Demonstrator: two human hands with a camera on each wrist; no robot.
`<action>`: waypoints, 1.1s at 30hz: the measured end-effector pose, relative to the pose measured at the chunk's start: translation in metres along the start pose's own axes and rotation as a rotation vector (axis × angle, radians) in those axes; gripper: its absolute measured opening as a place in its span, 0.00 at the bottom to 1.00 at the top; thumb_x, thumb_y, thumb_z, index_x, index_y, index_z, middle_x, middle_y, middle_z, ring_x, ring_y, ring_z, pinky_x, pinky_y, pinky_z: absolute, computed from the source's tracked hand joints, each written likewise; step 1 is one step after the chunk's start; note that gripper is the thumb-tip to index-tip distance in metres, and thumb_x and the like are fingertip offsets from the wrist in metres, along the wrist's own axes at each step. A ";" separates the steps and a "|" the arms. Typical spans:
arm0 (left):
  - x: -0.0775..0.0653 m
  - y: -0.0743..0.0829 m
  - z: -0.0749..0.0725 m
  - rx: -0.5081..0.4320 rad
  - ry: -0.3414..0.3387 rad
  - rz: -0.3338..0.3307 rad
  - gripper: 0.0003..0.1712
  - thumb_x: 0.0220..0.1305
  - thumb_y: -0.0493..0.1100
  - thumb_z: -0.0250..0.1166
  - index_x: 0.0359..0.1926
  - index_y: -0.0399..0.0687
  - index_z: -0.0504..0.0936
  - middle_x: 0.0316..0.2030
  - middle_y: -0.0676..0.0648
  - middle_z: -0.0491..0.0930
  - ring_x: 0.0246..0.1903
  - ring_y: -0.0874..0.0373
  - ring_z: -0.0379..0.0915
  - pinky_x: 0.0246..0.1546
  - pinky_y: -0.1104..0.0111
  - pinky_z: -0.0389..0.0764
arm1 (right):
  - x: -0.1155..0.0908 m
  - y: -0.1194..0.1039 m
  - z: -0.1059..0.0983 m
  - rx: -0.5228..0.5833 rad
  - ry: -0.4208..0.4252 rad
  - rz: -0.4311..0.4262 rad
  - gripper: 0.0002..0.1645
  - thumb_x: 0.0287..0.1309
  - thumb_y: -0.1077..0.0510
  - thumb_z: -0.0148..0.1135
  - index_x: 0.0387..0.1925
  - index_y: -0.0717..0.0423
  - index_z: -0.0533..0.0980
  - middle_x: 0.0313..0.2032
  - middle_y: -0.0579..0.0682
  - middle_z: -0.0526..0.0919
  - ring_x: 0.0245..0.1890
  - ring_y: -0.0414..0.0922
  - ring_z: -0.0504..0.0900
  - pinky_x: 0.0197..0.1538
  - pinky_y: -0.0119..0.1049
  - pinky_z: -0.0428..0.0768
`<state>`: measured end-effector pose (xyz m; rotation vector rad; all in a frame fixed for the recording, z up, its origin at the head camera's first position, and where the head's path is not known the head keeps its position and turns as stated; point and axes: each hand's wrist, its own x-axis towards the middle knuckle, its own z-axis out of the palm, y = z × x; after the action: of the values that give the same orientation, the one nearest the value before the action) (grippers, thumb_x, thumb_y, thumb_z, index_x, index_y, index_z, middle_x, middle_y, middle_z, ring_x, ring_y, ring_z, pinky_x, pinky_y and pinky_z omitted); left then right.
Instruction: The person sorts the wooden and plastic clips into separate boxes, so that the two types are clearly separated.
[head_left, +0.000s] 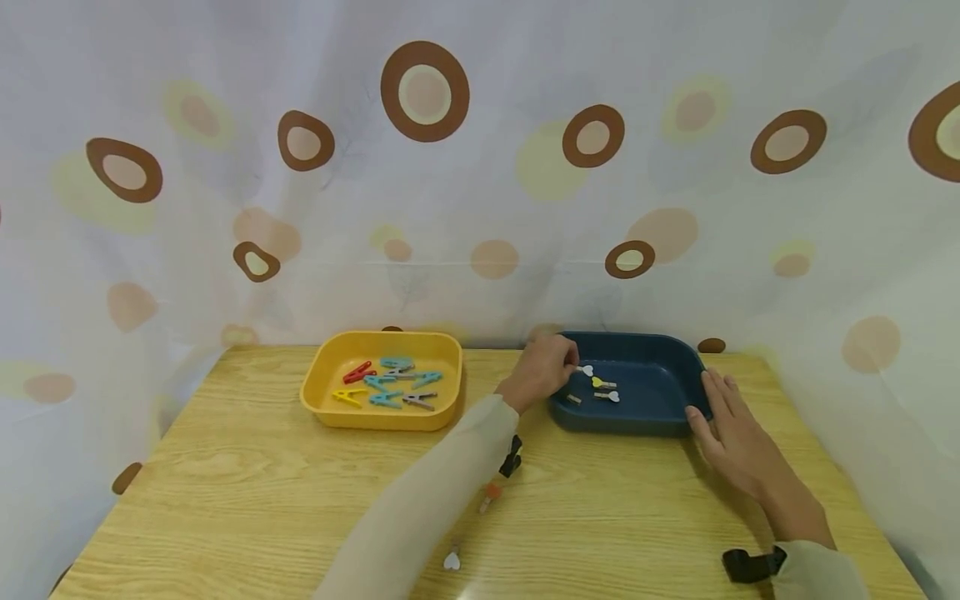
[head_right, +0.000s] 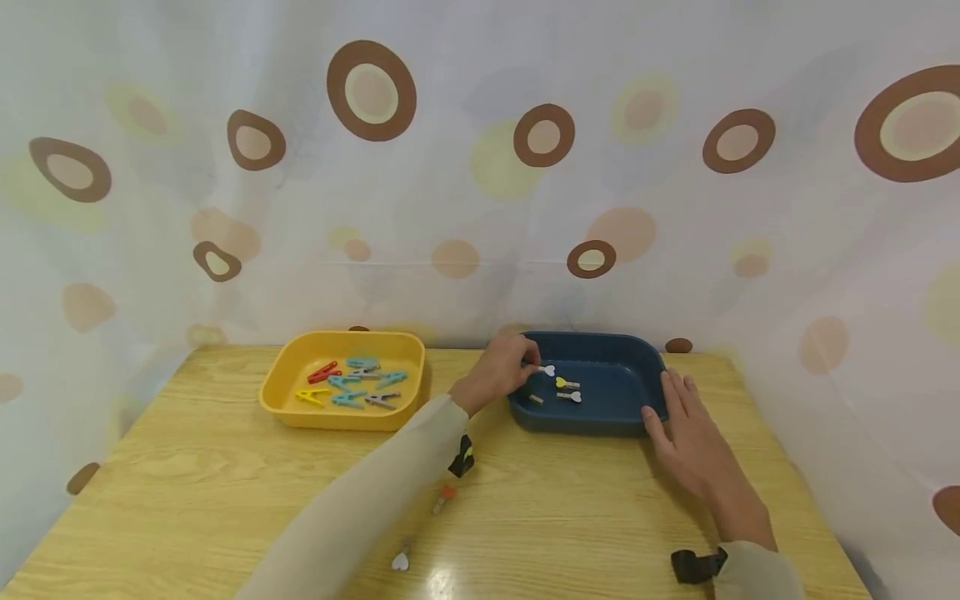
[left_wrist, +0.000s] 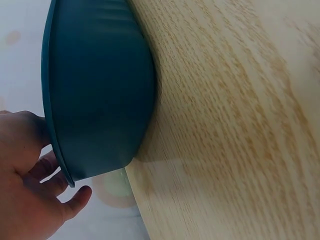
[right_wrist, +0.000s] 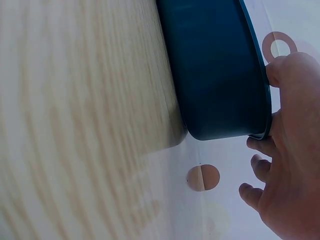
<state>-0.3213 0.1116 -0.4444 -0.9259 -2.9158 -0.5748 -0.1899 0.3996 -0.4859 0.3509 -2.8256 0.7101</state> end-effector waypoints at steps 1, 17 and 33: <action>0.000 0.001 0.000 0.010 0.002 -0.002 0.06 0.74 0.44 0.65 0.40 0.53 0.87 0.37 0.56 0.83 0.34 0.64 0.75 0.37 0.73 0.76 | 0.000 0.000 0.000 -0.004 0.000 -0.001 0.42 0.82 0.49 0.41 0.81 0.66 0.39 0.80 0.66 0.39 0.80 0.62 0.31 0.74 0.68 0.42; -0.001 -0.006 -0.007 -0.013 0.036 0.034 0.12 0.72 0.42 0.67 0.53 0.48 0.87 0.45 0.52 0.84 0.46 0.59 0.79 0.51 0.69 0.77 | 0.002 -0.001 0.000 -0.002 -0.019 0.010 0.42 0.83 0.48 0.40 0.81 0.66 0.37 0.80 0.67 0.37 0.79 0.62 0.30 0.73 0.69 0.43; -0.056 -0.005 -0.061 -0.202 -0.056 0.157 0.09 0.73 0.40 0.66 0.50 0.45 0.86 0.45 0.51 0.85 0.44 0.62 0.80 0.47 0.76 0.78 | 0.003 0.004 0.001 -0.002 -0.029 -0.003 0.42 0.83 0.49 0.39 0.81 0.66 0.36 0.80 0.67 0.36 0.79 0.63 0.29 0.74 0.68 0.39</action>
<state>-0.2832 0.0551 -0.3971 -1.1980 -2.8364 -0.8562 -0.1944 0.4020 -0.4876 0.3676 -2.8522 0.7070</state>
